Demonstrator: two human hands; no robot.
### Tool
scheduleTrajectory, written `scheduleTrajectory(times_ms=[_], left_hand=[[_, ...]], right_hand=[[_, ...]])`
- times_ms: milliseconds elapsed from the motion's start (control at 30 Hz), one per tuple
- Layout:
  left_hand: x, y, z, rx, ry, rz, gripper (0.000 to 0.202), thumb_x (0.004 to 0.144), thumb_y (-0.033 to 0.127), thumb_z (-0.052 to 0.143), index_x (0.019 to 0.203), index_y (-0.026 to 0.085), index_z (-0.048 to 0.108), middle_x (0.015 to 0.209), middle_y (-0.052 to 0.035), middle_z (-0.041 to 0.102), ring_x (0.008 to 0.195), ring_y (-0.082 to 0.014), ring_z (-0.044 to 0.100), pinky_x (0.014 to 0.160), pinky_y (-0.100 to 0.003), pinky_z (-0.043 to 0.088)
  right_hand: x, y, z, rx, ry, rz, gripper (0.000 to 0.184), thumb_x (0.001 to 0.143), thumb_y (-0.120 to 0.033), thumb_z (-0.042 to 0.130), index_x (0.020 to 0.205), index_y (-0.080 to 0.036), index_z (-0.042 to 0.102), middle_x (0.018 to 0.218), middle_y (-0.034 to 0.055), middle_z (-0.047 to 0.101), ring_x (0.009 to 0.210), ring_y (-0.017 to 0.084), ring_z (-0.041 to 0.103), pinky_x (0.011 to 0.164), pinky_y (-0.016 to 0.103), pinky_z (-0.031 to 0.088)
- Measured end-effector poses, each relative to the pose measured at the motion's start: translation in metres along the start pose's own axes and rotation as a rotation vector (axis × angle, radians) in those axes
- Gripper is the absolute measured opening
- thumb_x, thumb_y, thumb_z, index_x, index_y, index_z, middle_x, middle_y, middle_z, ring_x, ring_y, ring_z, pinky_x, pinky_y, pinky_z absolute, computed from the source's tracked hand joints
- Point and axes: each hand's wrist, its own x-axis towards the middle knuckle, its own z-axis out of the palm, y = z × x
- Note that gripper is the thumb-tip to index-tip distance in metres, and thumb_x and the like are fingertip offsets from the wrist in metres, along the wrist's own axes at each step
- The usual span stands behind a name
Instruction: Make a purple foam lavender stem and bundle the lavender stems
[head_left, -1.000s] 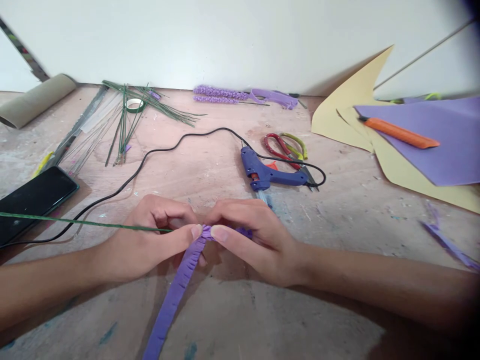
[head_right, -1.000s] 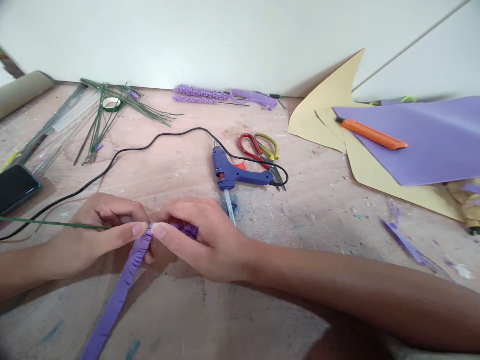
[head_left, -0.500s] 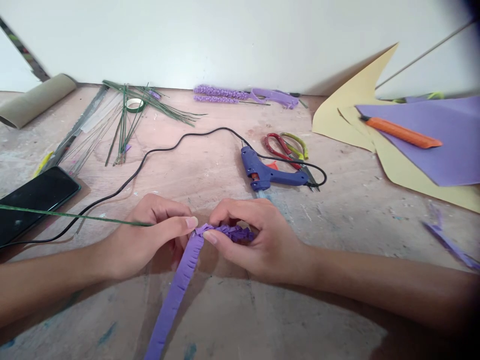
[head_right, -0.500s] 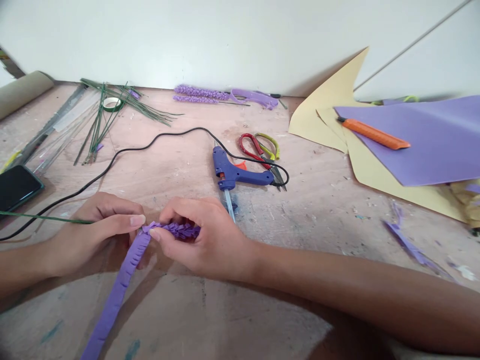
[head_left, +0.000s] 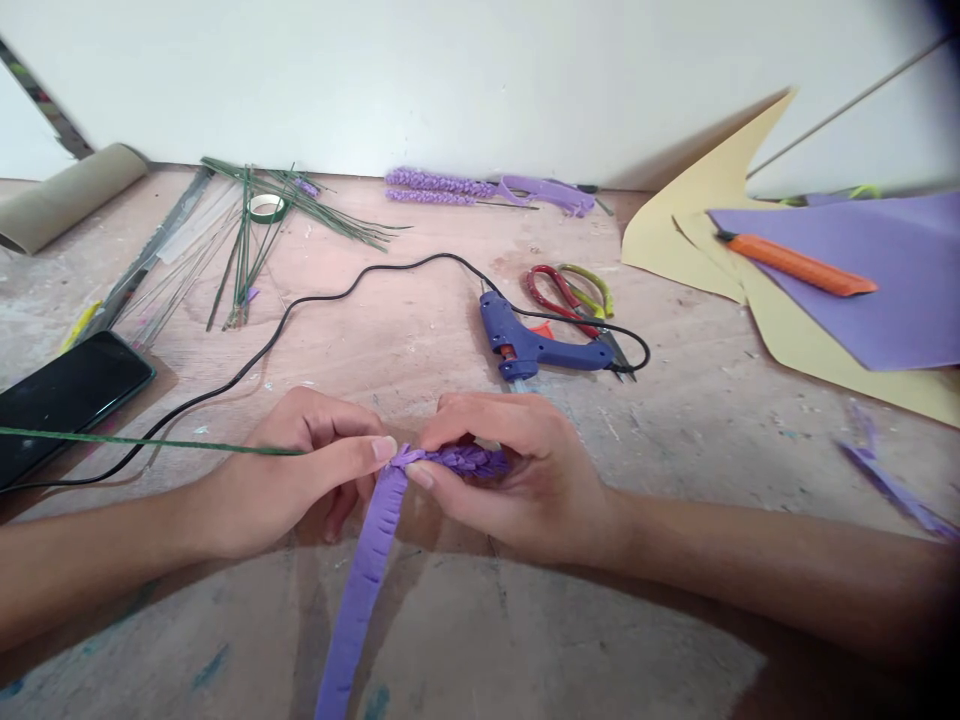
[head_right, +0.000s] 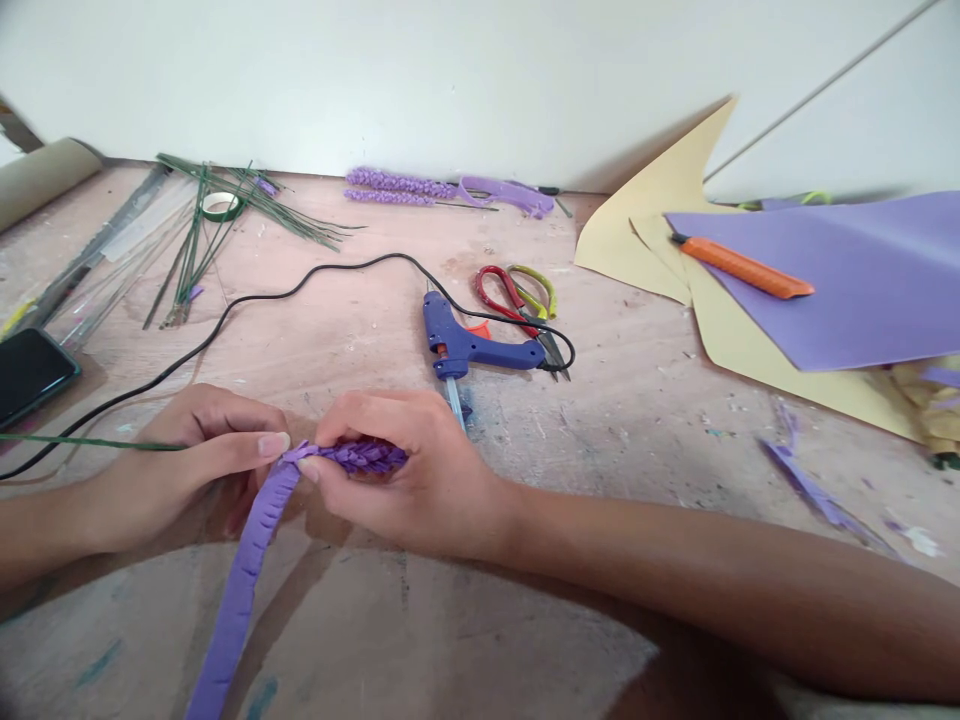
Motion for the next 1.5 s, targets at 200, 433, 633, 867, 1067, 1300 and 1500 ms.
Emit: scheduleTrajectory(times_ms=[200, 433, 633, 867, 1067, 1300, 1500], left_hand=[[0.000, 0.003, 0.000, 0.030, 0.016, 0.031, 0.043, 0.087, 0.043, 0.064, 0.054, 0.014, 0.062, 0.045, -0.0010, 0.056, 0.037, -0.0063, 0.043, 0.036, -0.015, 0.030], [-0.001, 0.002, -0.002, 0.069, -0.015, 0.063, 0.042, 0.090, 0.038, 0.063, 0.056, 0.014, 0.064, 0.047, -0.0021, 0.063, 0.037, -0.0056, 0.042, 0.036, -0.015, 0.027], [-0.003, 0.002, -0.001, 0.056, -0.029, 0.050, 0.041, 0.090, 0.039, 0.064, 0.056, 0.015, 0.063, 0.047, -0.0021, 0.063, 0.037, -0.0061, 0.043, 0.035, -0.016, 0.027], [-0.003, 0.005, 0.005, -0.078, 0.000, 0.002, 0.033, 0.081, 0.033, 0.074, 0.056, 0.015, 0.060, 0.046, 0.0037, 0.052, 0.039, -0.0039, 0.037, 0.037, -0.014, 0.022], [-0.003, 0.007, 0.005, 0.027, 0.043, 0.014, 0.035, 0.078, 0.035, 0.074, 0.055, 0.016, 0.057, 0.043, 0.0034, 0.049, 0.037, -0.0047, 0.035, 0.036, -0.015, 0.023], [-0.002, 0.008, 0.003, 0.082, 0.072, 0.093, 0.031, 0.072, 0.032, 0.075, 0.053, 0.016, 0.056, 0.040, 0.0036, 0.049, 0.035, -0.0053, 0.037, 0.036, -0.016, 0.026], [0.000, 0.002, 0.000, 0.106, 0.122, 0.148, 0.034, 0.083, 0.037, 0.070, 0.058, 0.015, 0.060, 0.040, 0.0028, 0.051, 0.034, -0.0060, 0.040, 0.035, -0.015, 0.024]], right_hand=[[-0.001, 0.004, 0.001, 0.011, -0.006, -0.063, 0.014, 0.089, -0.011, 0.070, 0.081, -0.020, 0.063, 0.069, -0.0026, 0.063, 0.058, 0.009, 0.051, 0.053, 0.025, 0.040], [-0.006, 0.004, -0.001, -0.143, -0.056, -0.129, 0.013, 0.095, -0.015, 0.064, 0.084, -0.020, 0.064, 0.074, -0.0001, 0.062, 0.063, 0.011, 0.056, 0.056, 0.025, 0.043], [-0.010, 0.006, -0.001, -0.442, -0.017, -0.347, 0.024, 0.095, -0.009, 0.060, 0.074, -0.019, 0.058, 0.070, -0.0016, 0.056, 0.062, 0.010, 0.047, 0.056, 0.027, 0.037], [-0.008, -0.001, -0.004, -0.693, -0.003, -0.576, 0.019, 0.085, -0.005, 0.067, 0.079, -0.022, 0.061, 0.068, -0.0029, 0.059, 0.061, 0.014, 0.042, 0.053, 0.033, 0.031], [-0.003, -0.003, -0.005, -0.767, 0.024, -0.659, 0.019, 0.083, -0.005, 0.068, 0.076, -0.022, 0.062, 0.064, -0.0035, 0.059, 0.057, 0.014, 0.041, 0.051, 0.033, 0.032], [-0.001, -0.004, -0.007, -0.701, -0.028, -0.592, 0.008, 0.094, -0.021, 0.065, 0.087, -0.018, 0.063, 0.075, 0.0012, 0.069, 0.064, 0.015, 0.056, 0.059, 0.032, 0.040], [0.025, -0.002, -0.059, -0.774, -0.159, -0.200, 0.018, 0.103, -0.029, 0.046, 0.107, -0.019, 0.060, 0.090, 0.0057, 0.072, 0.073, 0.020, 0.066, 0.065, 0.034, 0.044]])
